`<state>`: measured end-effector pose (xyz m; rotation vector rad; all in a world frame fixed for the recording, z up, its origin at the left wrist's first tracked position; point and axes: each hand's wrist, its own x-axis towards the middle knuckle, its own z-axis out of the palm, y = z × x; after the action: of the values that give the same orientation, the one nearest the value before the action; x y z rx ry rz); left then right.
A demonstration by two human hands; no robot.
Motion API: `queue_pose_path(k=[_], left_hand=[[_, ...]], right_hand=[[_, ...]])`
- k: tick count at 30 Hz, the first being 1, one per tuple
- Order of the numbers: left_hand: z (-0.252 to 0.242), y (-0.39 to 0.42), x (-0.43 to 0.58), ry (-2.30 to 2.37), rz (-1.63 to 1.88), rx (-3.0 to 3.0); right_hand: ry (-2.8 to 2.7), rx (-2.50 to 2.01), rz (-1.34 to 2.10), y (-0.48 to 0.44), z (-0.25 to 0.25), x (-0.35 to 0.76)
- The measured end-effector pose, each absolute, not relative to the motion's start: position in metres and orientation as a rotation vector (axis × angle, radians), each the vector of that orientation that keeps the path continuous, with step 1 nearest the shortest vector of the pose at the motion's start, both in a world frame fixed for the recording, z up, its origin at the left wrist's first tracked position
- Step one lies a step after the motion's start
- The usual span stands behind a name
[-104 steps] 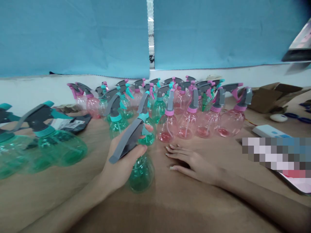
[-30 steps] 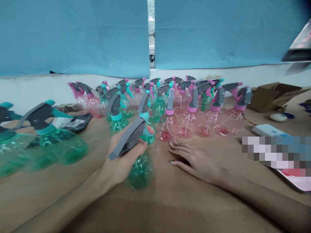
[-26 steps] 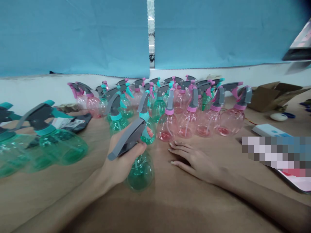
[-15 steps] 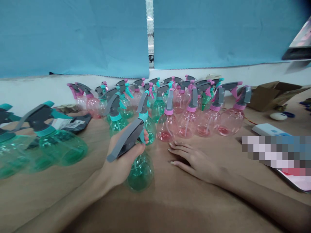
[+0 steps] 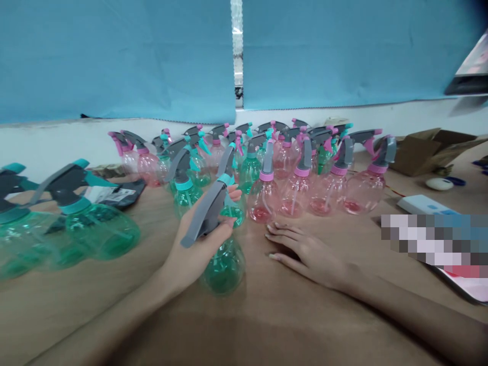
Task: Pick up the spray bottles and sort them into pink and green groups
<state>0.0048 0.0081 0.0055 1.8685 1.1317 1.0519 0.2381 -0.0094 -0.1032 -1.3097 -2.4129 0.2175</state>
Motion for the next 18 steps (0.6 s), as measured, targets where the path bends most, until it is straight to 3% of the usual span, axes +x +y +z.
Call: queue_pose_path(k=[18], left_hand=[[-0.0001, 0.0128, 0.0048, 1.111, 1.062, 1.971]], right_hand=[[-2.374, -1.28, 0.253, -0.0091, -0.1041, 0.2382]])
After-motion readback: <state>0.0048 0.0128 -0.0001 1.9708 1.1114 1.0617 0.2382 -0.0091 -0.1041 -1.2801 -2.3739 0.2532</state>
